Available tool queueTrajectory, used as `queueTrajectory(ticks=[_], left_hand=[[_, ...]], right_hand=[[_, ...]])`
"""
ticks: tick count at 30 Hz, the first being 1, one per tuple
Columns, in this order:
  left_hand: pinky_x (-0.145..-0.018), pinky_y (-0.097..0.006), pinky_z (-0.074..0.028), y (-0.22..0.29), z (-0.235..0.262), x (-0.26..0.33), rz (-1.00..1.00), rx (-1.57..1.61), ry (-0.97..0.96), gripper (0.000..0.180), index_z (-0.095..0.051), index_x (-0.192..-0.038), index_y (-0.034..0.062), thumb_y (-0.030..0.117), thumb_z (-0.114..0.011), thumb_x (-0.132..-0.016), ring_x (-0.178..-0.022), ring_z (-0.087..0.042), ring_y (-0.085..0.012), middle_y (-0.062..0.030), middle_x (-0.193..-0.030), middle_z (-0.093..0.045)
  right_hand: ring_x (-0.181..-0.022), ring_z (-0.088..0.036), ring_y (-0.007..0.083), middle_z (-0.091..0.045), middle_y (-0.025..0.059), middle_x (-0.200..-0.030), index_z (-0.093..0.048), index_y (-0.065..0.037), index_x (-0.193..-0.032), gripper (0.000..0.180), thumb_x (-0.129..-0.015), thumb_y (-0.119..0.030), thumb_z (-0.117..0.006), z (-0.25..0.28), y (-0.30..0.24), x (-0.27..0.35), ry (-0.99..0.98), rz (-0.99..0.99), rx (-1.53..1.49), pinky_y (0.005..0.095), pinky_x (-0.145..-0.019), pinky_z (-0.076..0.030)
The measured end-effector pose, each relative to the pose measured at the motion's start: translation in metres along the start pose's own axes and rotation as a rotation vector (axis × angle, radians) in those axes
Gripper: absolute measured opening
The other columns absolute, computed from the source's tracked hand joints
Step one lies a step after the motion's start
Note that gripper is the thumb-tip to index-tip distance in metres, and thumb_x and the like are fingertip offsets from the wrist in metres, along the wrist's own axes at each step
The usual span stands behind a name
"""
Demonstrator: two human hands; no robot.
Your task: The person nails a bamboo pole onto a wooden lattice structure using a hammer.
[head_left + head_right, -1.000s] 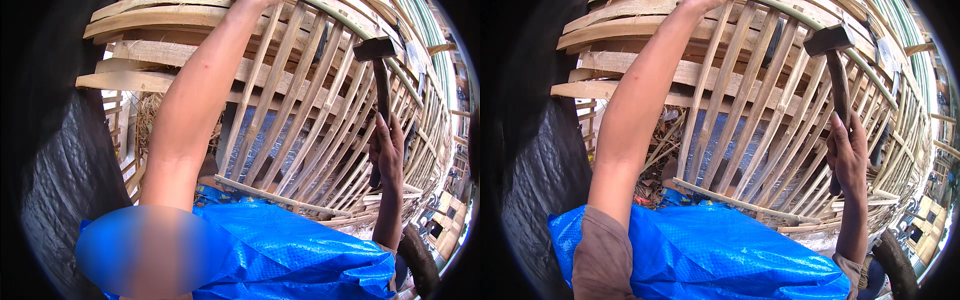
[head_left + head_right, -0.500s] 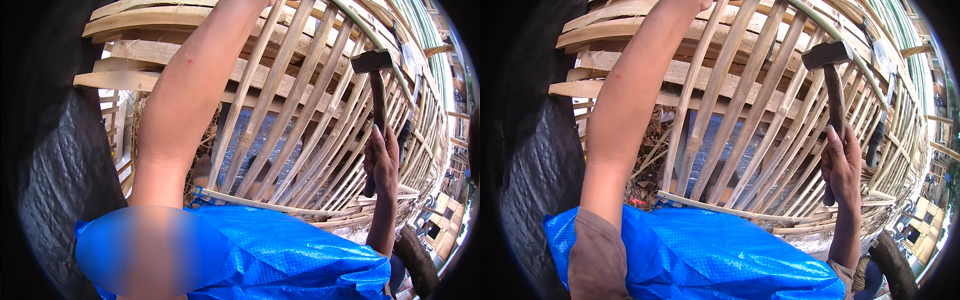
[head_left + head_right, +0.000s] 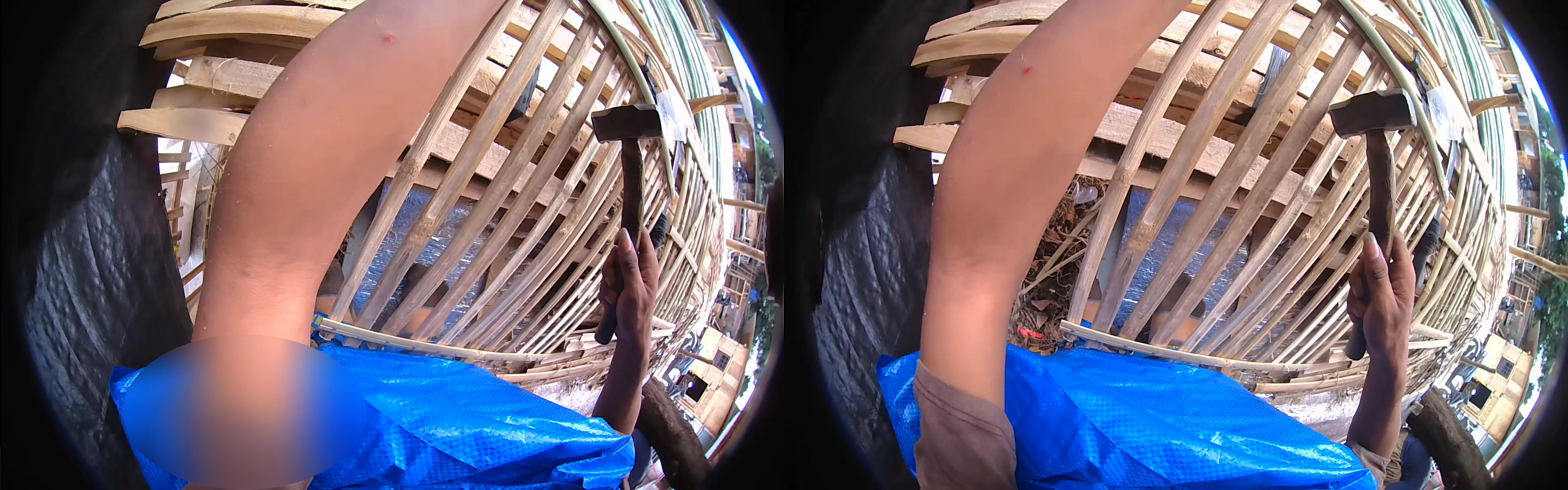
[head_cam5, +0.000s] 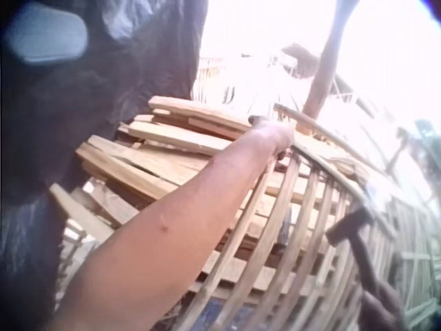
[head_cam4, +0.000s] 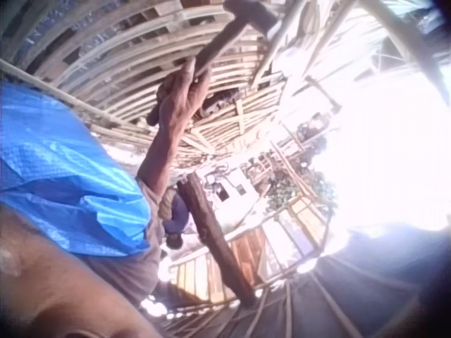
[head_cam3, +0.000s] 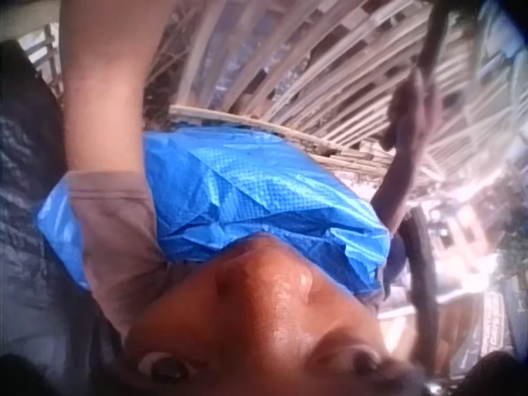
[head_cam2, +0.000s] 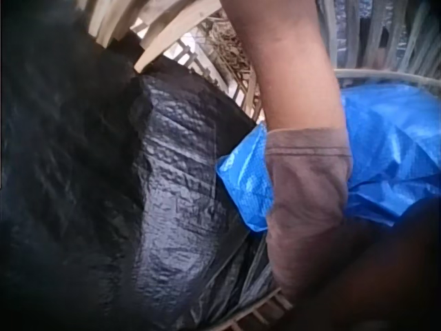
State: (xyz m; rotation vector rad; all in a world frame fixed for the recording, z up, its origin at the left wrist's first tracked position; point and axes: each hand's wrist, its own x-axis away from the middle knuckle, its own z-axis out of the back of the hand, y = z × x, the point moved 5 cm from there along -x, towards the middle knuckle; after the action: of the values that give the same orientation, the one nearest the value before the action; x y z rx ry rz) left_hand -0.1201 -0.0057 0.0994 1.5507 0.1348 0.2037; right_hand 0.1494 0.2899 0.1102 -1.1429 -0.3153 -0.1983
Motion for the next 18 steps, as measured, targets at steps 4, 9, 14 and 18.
queueTrajectory(ticks=[4,9,14,18], left_hand=[[-0.048,-0.042,-0.054,0.001,-0.002,-0.005,-0.096,-0.283,-0.174,0.027,-0.057,-0.108,-0.0027,0.014,-0.065,-0.088,-0.064,-0.058,-0.0192,-0.0132,-0.080,-0.060],[-0.046,-0.033,-0.052,0.006,0.023,0.041,-0.072,0.246,-0.037,0.026,-0.047,-0.103,-0.0015,0.009,-0.064,-0.087,-0.063,-0.055,-0.0140,-0.0097,-0.080,-0.056],[-0.055,-0.031,-0.047,0.045,0.027,0.067,-0.295,0.230,0.010,0.034,-0.043,-0.107,-0.0017,0.013,-0.068,-0.089,-0.065,-0.051,-0.0136,-0.0073,-0.083,-0.052],[-0.066,-0.026,-0.047,0.104,0.049,0.105,-0.300,0.165,0.101,0.036,-0.042,-0.113,-0.0028,0.012,-0.067,-0.091,-0.075,-0.051,-0.0112,-0.0082,-0.094,-0.052]], right_hand=[[-0.045,-0.034,0.0002,-0.039,-0.0067,-0.063,-0.050,-0.008,-0.116,0.022,-0.104,-0.025,-0.055,-0.001,0.003,0.000,-0.035,-0.017,0.020,0.0167,-0.037,-0.027],[-0.045,-0.036,0.0013,-0.041,-0.0057,-0.059,-0.049,-0.007,-0.115,0.024,-0.104,-0.028,-0.053,-0.007,-0.006,0.002,-0.045,-0.029,0.011,0.0184,-0.039,-0.029],[-0.046,-0.038,0.0032,-0.045,-0.0039,-0.062,-0.049,-0.005,-0.118,0.026,-0.103,-0.027,-0.054,0.007,-0.005,0.016,-0.069,-0.025,-0.119,0.0193,-0.040,-0.030],[-0.044,-0.039,0.0040,-0.047,-0.0018,-0.064,-0.049,-0.003,-0.117,0.028,-0.102,-0.025,-0.055,0.013,-0.031,0.033,-0.181,0.015,-0.311,0.0203,-0.039,-0.029]])
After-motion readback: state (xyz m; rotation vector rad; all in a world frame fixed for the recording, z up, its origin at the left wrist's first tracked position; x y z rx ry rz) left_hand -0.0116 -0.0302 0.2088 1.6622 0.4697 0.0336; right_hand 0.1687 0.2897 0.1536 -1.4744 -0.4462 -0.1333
